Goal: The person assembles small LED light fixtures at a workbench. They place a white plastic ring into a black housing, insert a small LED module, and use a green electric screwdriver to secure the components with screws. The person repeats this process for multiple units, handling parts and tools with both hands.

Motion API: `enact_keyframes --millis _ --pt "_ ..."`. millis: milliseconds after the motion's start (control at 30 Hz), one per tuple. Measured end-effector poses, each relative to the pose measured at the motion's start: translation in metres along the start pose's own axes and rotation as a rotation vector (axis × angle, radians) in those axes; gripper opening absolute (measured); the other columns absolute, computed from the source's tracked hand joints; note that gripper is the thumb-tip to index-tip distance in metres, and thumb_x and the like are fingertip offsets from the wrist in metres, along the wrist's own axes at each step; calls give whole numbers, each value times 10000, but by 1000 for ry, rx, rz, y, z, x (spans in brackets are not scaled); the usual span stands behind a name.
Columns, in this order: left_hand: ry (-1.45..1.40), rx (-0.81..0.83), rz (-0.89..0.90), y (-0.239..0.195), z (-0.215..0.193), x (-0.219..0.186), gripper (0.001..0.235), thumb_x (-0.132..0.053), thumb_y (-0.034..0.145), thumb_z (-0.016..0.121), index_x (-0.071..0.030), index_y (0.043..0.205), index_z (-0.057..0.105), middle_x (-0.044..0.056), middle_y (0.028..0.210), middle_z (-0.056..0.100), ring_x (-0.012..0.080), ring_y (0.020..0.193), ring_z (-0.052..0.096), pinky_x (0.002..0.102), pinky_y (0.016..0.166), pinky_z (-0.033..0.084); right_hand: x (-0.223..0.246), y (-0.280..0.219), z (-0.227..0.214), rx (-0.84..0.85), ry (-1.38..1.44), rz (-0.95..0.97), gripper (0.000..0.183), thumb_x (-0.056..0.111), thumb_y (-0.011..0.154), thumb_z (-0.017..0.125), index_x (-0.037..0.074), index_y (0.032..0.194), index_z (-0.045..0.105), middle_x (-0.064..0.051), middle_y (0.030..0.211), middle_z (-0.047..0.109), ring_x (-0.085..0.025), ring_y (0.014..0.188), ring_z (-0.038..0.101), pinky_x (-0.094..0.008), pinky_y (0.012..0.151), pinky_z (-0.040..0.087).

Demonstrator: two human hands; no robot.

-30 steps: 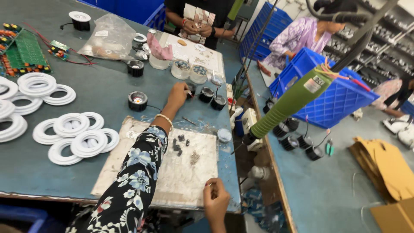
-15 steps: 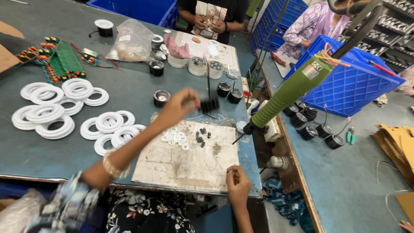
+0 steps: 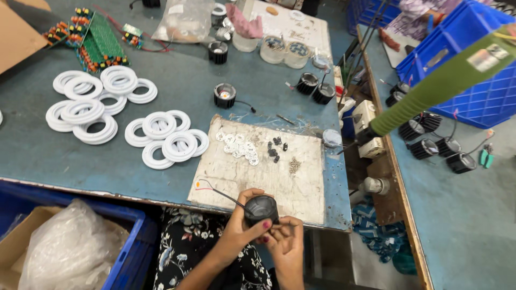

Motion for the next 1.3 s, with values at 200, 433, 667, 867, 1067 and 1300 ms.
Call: enact_keyframes --millis 200,433,667,867,1067,1300 --pt "438 170 348 -6 15 -26 895 -197 830 821 -44 1477 221 170 1348 567 239 1290 574 386 1139 435 53 -4 -10 19 -479 -52 525 -50 826 666 9 1330 531 -140 1247 576 -202 1042 601 -311 860 531" --pt "810 388 278 -9 38 -25 1052 -250 768 874 -28 1505 158 216 1374 502 310 1278 584 389 1075 463 119 -6 57 217 -1066 -239 453 98 786 791 -15 1209 676 -108 1153 648 -166 984 592 -254 756 483" --pt "740 386 357 -16 37 -42 998 -209 777 844 -32 1516 198 176 1339 596 295 1235 632 385 1070 491 114 9 40 -5 -1064 25 156 76 811 777 -15 938 780 -58 893 700 -143 657 528 -246 591 415" --pt "707 404 383 -18 33 -41 980 -211 791 857 -37 1502 206 178 1386 566 298 1269 615 380 1090 471 111 10 47 114 -1034 -38 187 56 805 784 -35 965 751 -64 924 648 -120 701 517 -236 611 412" --pt "686 354 351 -12 31 -37 973 -269 795 846 -60 1510 220 201 1376 596 323 1264 634 403 1087 492 114 20 61 206 -1083 -32 187 83 819 757 15 993 748 -53 951 699 -127 745 614 -241 664 483" --pt "786 205 436 14 14 -36 968 -382 795 865 -84 1491 263 228 1388 592 375 1293 624 437 1078 494 110 41 72 176 -1044 -113 230 74 816 764 7 1032 719 -56 947 708 -134 758 604 -245 674 471"
Point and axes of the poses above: each hand's wrist, its own y-axis towards the middle knuckle, its own z-axis out of the palm, x = y × z, the point moved 8 cm from there along y, towards the middle knuckle
